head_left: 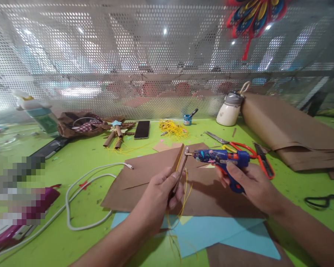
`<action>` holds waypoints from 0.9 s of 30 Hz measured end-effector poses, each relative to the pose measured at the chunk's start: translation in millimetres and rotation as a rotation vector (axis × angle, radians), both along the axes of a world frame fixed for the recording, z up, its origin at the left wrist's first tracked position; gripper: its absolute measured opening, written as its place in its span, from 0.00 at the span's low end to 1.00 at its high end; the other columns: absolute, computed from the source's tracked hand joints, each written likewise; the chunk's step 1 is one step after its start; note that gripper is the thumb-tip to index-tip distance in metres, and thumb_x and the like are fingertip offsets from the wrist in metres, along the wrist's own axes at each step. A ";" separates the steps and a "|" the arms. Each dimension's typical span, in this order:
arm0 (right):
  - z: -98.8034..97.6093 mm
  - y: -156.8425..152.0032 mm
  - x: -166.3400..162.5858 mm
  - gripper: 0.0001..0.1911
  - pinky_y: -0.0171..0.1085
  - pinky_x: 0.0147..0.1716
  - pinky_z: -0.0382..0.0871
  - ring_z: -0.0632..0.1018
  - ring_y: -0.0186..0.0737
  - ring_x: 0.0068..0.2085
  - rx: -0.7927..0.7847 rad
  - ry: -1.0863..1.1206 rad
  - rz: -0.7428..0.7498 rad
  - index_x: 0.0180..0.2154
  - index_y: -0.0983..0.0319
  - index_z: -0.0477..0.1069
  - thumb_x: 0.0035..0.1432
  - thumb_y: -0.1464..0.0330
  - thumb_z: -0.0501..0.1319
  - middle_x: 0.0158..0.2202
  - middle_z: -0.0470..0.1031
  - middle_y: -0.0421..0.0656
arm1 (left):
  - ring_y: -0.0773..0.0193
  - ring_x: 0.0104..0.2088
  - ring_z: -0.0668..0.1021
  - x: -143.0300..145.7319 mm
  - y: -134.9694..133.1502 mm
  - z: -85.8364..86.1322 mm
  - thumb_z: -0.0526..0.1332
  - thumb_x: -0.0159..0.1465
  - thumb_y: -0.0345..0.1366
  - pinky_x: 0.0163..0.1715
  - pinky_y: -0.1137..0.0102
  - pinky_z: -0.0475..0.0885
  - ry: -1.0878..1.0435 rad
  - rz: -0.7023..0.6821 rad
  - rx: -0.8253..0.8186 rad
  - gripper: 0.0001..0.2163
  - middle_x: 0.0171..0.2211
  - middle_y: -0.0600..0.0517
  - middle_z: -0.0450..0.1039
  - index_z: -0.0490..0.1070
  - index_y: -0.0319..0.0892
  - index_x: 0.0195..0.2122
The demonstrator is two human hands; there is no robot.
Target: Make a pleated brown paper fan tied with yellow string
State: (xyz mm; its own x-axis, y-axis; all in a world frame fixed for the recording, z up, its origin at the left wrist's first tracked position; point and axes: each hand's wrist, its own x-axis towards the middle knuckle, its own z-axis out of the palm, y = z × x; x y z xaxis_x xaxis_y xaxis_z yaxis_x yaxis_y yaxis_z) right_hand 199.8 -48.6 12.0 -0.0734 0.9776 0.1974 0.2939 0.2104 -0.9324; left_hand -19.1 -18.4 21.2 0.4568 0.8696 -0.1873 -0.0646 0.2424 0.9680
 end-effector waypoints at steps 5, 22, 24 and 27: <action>-5.1 -3.0 1.3 0.17 0.34 0.28 0.62 0.68 0.34 0.28 -0.043 -0.028 0.052 0.30 0.63 0.67 0.62 0.57 0.50 0.26 0.66 0.42 | 0.75 0.17 0.57 0.3 1.4 1.4 0.54 0.62 0.41 0.16 0.78 0.49 0.000 0.027 -0.007 0.11 0.18 0.57 0.59 0.66 0.37 0.34; -6.3 -6.5 2.7 0.17 0.34 0.27 0.61 0.67 0.35 0.27 -0.032 -0.013 0.108 0.29 0.63 0.65 0.63 0.58 0.49 0.26 0.65 0.42 | 0.75 0.17 0.58 -2.1 2.5 5.3 0.54 0.61 0.42 0.17 0.77 0.49 0.013 -0.002 0.024 0.10 0.18 0.57 0.60 0.63 0.39 0.32; -6.1 -6.7 2.7 0.17 0.35 0.27 0.61 0.67 0.35 0.28 -0.031 -0.020 0.114 0.29 0.63 0.65 0.63 0.59 0.49 0.26 0.65 0.42 | 0.75 0.16 0.58 -2.6 3.0 4.3 0.53 0.62 0.42 0.17 0.77 0.50 0.016 -0.010 0.035 0.10 0.18 0.57 0.61 0.62 0.40 0.31; -4.8 -7.5 2.5 0.18 0.35 0.27 0.61 0.68 0.35 0.28 -0.025 -0.044 0.117 0.28 0.63 0.66 0.62 0.59 0.49 0.26 0.66 0.43 | 0.75 0.16 0.58 -2.6 3.2 3.2 0.52 0.62 0.41 0.17 0.76 0.50 0.028 -0.010 0.050 0.10 0.18 0.57 0.61 0.60 0.40 0.30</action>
State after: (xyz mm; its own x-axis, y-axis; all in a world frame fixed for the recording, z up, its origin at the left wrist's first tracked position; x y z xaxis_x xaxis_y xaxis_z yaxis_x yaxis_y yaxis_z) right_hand 202.4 -56.1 7.2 -0.1949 0.9664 0.1673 0.3090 0.2224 -0.9247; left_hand -21.7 -15.2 24.4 0.4611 0.8734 -0.1565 -0.0354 0.1944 0.9803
